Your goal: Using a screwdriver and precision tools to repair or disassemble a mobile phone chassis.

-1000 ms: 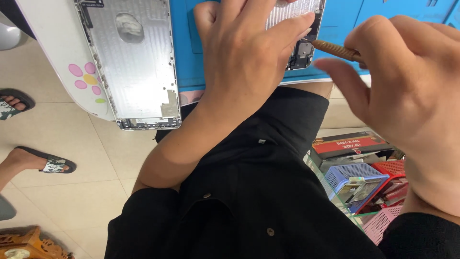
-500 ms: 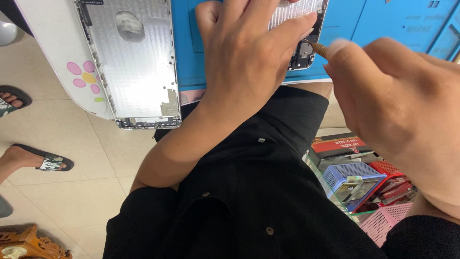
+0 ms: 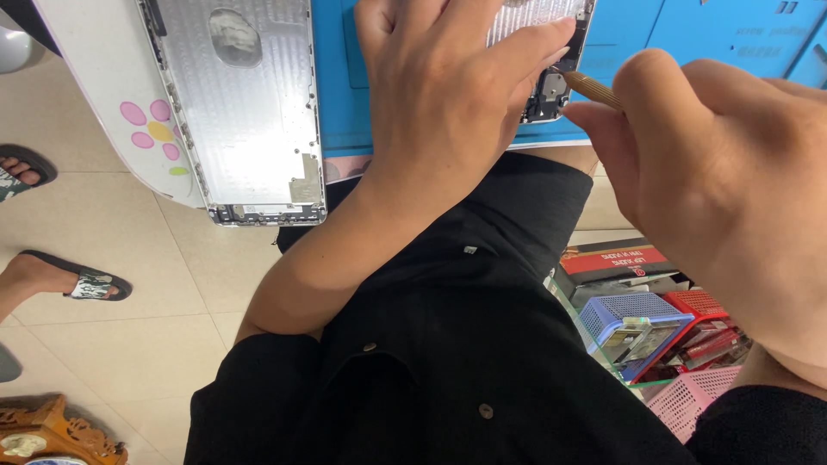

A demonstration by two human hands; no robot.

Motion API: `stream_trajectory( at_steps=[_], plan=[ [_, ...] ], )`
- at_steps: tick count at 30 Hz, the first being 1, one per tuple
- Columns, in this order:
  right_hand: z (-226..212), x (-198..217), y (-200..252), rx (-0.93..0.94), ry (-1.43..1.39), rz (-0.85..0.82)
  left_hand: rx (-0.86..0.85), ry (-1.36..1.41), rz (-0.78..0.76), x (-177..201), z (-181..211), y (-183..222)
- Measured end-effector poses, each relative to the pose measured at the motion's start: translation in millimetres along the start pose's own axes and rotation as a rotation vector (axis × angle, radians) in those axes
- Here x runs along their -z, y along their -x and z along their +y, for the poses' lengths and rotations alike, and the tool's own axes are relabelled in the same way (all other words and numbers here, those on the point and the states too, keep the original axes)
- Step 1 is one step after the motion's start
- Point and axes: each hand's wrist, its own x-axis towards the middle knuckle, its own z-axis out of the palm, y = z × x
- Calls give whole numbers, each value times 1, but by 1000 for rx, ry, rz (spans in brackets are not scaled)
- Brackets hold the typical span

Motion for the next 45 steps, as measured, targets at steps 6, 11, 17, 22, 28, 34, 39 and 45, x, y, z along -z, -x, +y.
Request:
stream_trajectory(
  at_steps=[6,11,17,22,28,34,39,45],
  plan=[
    [-5,7,-12,-43,-81,73,1,7,-13,1,0,0],
    [-10,16,-22,34,-154,136,-4,9,-13,3,0,-1],
    [-12,17,-20,88,-115,173,0,17,-11,4,2,-2],
    [-10,15,-22,76,-203,213,-28,2,9,2,0,-1],
    [1,2,-7,80,-175,305,-30,19,7,1,3,-2],
    [76,-77,68,-139,-713,412,-95,-14,60,3,6,-6],
    [89,-169,92,-337,-1191,860,-150,-19,105,1,11,-8],
    [94,-195,85,-217,-1206,1288,-170,-24,77,3,28,-13]
  ],
)
